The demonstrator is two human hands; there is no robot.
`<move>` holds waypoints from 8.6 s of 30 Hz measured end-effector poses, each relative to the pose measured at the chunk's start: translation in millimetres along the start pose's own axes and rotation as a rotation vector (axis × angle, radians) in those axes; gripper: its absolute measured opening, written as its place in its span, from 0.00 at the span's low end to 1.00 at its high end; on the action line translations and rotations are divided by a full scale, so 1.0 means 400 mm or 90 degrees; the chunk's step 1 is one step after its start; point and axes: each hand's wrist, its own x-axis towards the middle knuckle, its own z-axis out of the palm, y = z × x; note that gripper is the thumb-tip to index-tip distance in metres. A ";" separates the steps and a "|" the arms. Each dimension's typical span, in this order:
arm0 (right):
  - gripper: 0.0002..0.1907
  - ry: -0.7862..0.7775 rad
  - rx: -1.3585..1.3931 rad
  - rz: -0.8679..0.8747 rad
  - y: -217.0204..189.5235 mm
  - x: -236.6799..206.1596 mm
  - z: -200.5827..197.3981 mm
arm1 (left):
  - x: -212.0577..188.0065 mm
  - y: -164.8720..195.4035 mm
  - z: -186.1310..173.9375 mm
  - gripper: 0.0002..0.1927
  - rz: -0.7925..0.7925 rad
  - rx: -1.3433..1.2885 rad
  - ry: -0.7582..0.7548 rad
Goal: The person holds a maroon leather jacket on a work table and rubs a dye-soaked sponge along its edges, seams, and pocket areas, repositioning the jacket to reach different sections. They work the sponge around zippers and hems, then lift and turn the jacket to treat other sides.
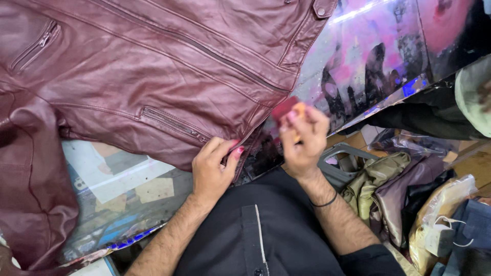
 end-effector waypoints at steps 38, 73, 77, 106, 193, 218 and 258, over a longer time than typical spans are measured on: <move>0.17 -0.094 -0.138 -0.018 -0.087 -0.088 0.001 | -0.090 -0.014 0.013 0.12 0.098 0.060 0.030; 0.17 -0.164 -0.168 -0.239 -0.294 -0.309 0.080 | -0.288 -0.081 -0.166 0.21 0.048 0.036 0.014; 0.16 -0.104 -0.178 -0.122 -0.312 -0.314 0.081 | -0.270 -0.102 -0.227 0.27 0.074 0.013 -0.119; 0.19 -0.442 -0.014 -0.301 -0.379 -0.312 0.055 | -0.253 -0.172 -0.299 0.10 0.062 -0.028 -0.206; 0.18 -0.320 0.207 -0.137 -0.491 -0.448 0.045 | -0.480 -0.084 -0.290 0.16 0.149 -0.286 0.087; 0.15 -0.033 -0.164 -0.033 -0.594 -0.308 -0.123 | -0.299 0.044 -0.222 0.20 0.392 -0.146 0.052; 0.16 0.019 -0.202 -0.148 -0.524 -0.306 -0.080 | -0.236 0.057 -0.177 0.16 0.354 -0.073 0.077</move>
